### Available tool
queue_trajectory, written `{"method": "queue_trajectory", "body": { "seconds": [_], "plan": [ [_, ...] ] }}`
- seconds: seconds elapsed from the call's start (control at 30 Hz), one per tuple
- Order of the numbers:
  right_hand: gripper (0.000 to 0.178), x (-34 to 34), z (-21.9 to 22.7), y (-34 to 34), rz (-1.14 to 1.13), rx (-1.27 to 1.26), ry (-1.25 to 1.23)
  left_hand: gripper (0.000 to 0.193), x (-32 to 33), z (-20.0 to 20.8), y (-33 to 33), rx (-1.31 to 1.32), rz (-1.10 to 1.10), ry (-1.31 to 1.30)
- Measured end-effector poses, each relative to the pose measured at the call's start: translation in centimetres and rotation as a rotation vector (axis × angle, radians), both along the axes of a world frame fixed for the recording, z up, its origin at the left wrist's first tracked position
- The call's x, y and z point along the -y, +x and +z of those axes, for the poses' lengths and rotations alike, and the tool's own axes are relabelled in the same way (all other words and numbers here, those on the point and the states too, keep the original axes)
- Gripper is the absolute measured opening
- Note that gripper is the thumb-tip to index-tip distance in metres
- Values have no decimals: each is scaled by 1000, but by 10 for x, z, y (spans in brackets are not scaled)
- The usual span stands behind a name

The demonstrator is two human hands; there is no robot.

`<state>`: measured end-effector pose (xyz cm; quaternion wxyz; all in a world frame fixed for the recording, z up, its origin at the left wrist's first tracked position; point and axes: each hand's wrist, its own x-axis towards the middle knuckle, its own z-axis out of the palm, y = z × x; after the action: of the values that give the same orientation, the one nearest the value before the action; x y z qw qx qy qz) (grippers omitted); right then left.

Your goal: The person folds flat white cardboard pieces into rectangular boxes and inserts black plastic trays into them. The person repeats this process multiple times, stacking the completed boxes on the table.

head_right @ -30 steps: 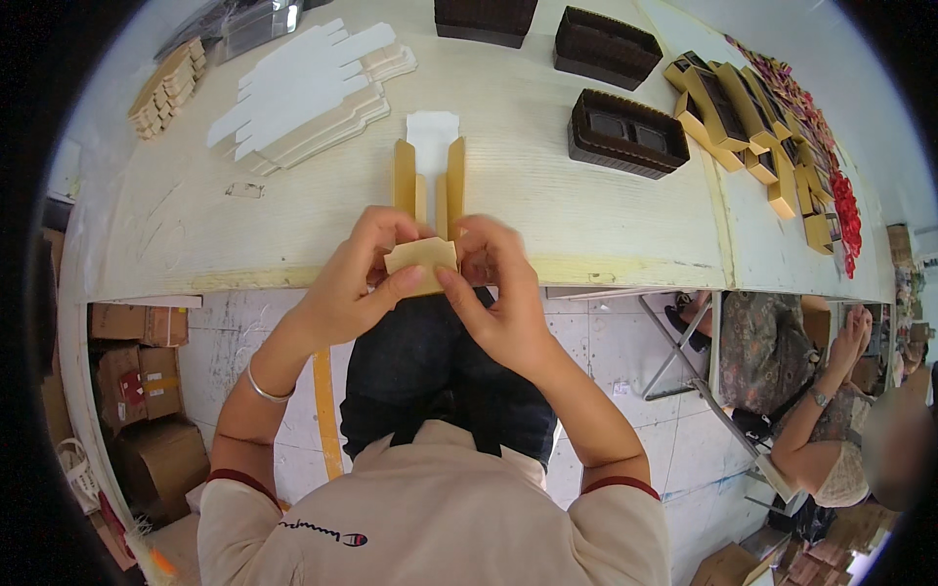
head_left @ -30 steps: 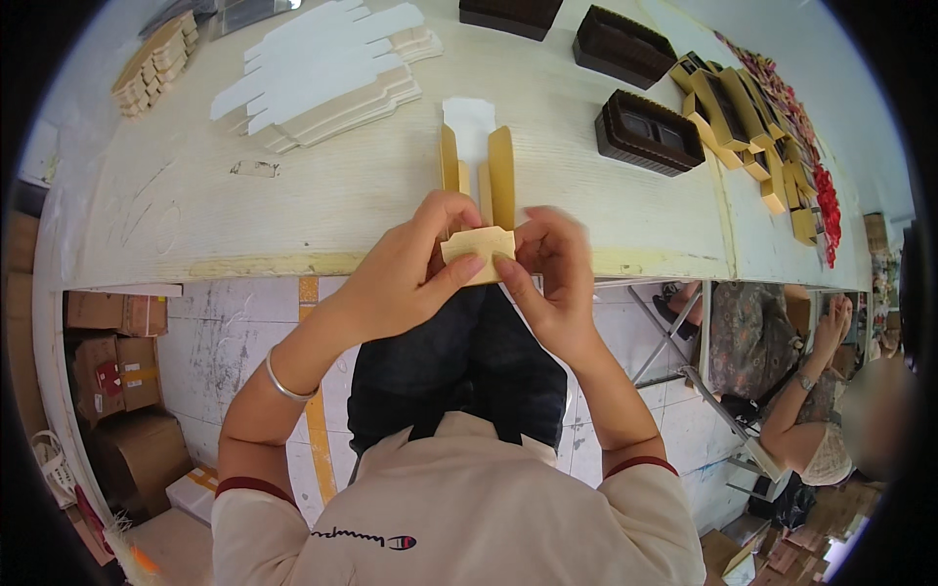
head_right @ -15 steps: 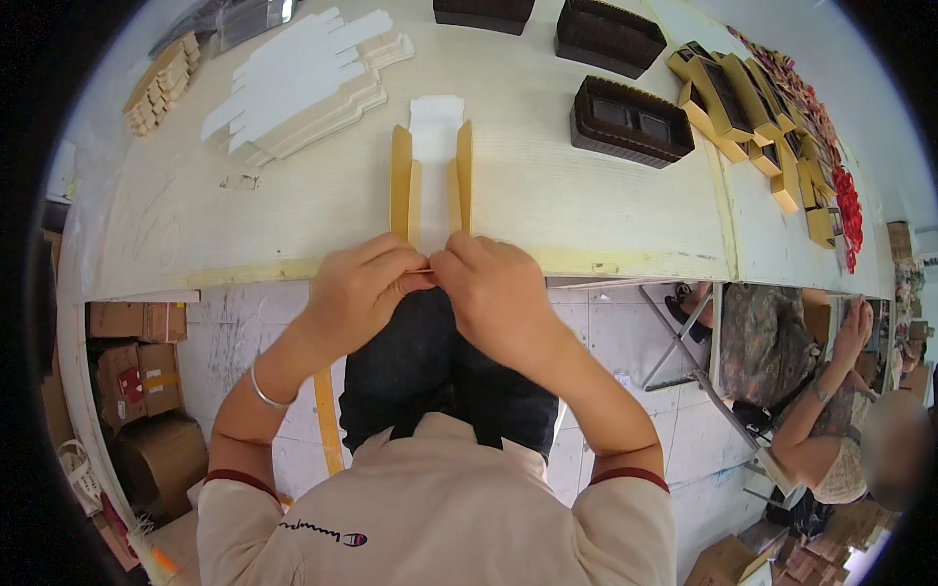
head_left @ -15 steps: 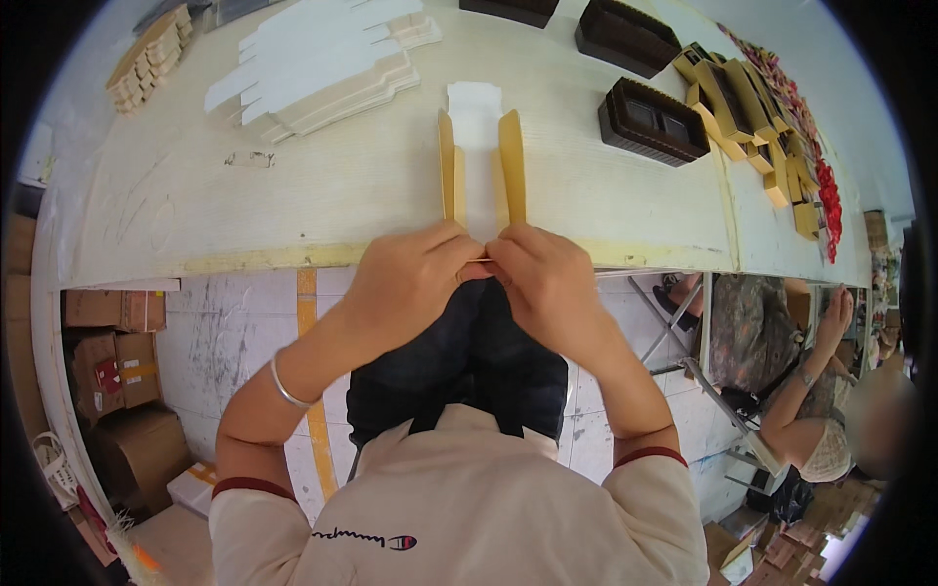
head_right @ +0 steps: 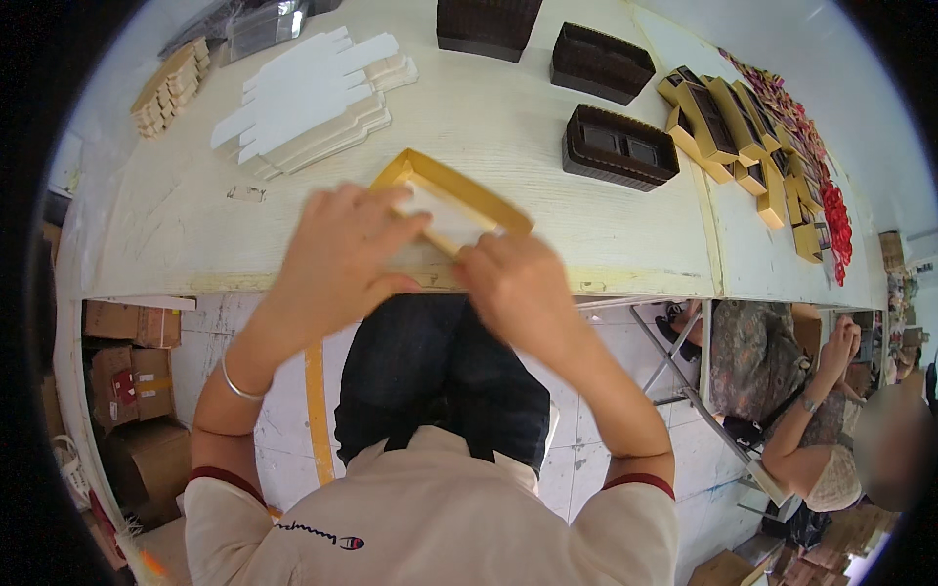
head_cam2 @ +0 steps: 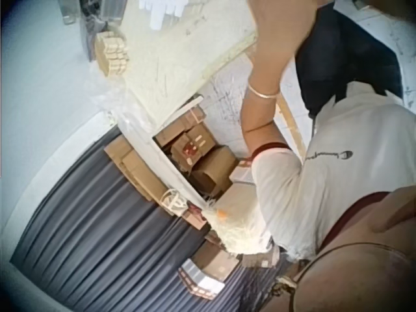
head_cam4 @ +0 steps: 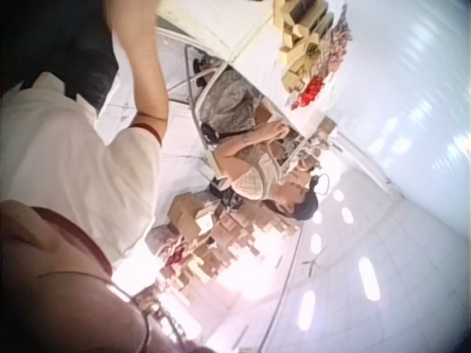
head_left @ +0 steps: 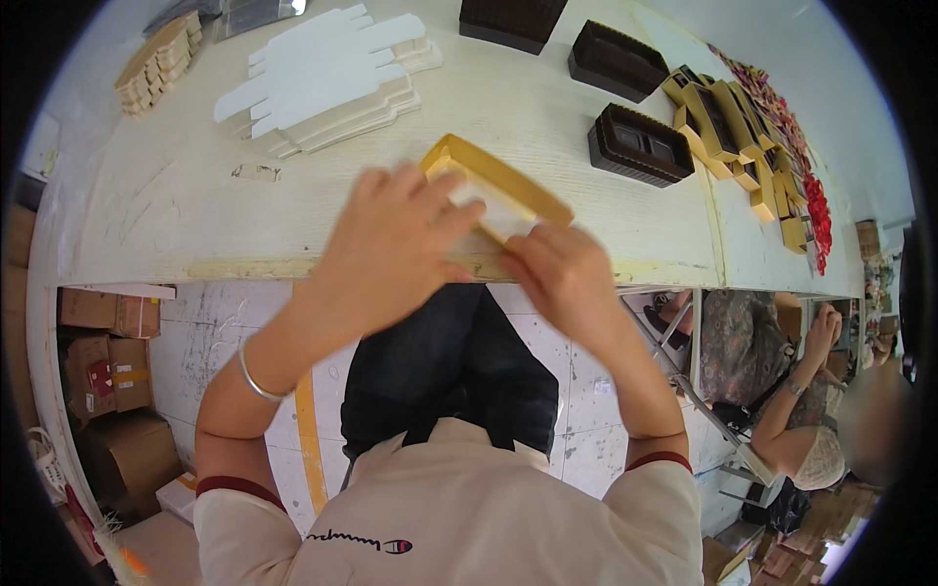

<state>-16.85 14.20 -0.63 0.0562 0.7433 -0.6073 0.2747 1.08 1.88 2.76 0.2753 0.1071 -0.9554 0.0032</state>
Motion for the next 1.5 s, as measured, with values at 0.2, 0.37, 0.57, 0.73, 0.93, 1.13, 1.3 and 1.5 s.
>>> {"method": "queue_trajectory", "body": {
  "seconds": [0.2, 0.37, 0.57, 0.73, 0.93, 1.13, 1.3, 1.5],
  "plan": [
    [43, -15, 38, 4, 95, 243, 38, 27, 5, -29, 19, 128, -134, 384],
    [40, -1, 20, -26, 310, 221, 261, 33, 20, -22, 17, 139, -261, 493],
    [32, 10, 18, -26, 366, 237, 307, 26, 10, -23, 19, 108, -248, 590],
    [19, 18, 7, -2, 293, 288, 191, 15, -16, -36, 16, -56, -161, 592],
    [21, 4, 0, 17, 91, 488, 285, 12, -31, -41, 2, -162, -25, 567],
    [45, -18, 13, 5, 169, 127, 200, 5, -11, -29, 10, 30, -100, 904],
    [53, -21, -13, 5, 235, -79, -87, 5, -6, -21, 6, 89, -121, 961],
    [33, -10, -31, 15, 230, 236, -190, 13, -7, -25, 8, 43, -194, 985]
  ]
}}
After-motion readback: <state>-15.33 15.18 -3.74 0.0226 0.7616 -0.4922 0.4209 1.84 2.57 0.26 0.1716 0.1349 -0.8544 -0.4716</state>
